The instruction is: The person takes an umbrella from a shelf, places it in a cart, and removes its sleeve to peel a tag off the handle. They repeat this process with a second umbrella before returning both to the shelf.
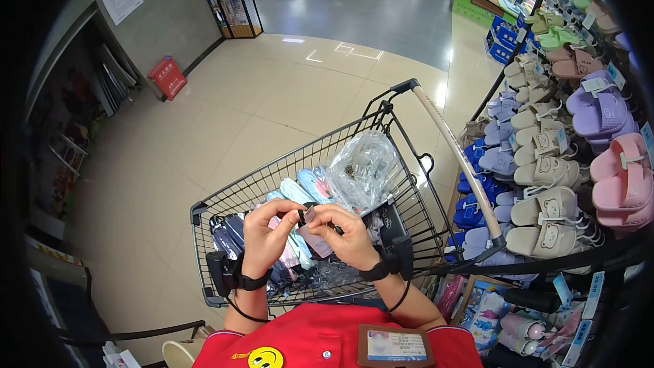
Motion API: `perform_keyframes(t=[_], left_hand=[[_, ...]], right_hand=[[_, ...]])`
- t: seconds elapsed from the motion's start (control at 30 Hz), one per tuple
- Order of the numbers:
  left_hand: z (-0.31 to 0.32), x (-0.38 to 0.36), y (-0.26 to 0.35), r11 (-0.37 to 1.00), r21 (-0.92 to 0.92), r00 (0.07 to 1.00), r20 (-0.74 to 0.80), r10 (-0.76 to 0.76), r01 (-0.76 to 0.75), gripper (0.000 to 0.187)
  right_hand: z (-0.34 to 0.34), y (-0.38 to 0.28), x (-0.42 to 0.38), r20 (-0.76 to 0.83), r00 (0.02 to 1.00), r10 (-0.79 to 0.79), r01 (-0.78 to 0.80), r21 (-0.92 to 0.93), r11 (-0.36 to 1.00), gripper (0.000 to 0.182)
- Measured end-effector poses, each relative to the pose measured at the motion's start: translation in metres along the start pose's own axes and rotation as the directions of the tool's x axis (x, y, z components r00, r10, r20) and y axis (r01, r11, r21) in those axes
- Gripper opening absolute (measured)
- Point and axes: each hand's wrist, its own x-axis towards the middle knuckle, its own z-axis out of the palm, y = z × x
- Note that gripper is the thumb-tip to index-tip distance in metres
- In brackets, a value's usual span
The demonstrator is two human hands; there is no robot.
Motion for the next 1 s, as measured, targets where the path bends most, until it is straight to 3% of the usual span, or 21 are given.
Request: perform_keyframes(t=[0.17,0.33,0.8,0.87,0.97,1.0], left_hand=[[0.002,-0.003,0.000,1.000,-0.026,0.999,-0.043,-0.012,0.011,0.009],[0.004,-0.004,0.003,0.999,-0.033,0.998,-0.050,-0.038,0.036,0.009],[0.023,-0.021,0.009,0.978,0.124,0.964,-0.185,0.192,-0.171,0.007],[0.026,-0.026,0.004,0.967,0.146,0.950,-0.206,0.236,-0.208,0.007],[0.030,-0.032,0.005,0.964,0.138,0.936,-0.243,0.253,-0.225,0.006],[0.032,-0.036,0.001,0.980,0.081,0.942,-0.273,0.196,-0.181,0.006]], right_hand=[[0.006,-0.002,-0.008,-0.069,0.995,0.068,-0.068,0.007,0.998,0.007],[0.009,-0.008,-0.007,-0.117,0.993,0.015,-0.018,-0.021,1.000,0.007],[0.028,-0.019,-0.016,-0.333,0.943,-0.022,-0.023,-0.130,0.991,0.006],[0.032,-0.020,-0.017,-0.391,0.916,-0.091,0.021,-0.180,0.983,0.005],[0.037,-0.020,-0.022,-0.416,0.908,-0.045,-0.034,-0.181,0.983,0.005],[0.037,-0.016,-0.022,-0.403,0.910,-0.099,0.016,-0.203,0.979,0.007]])
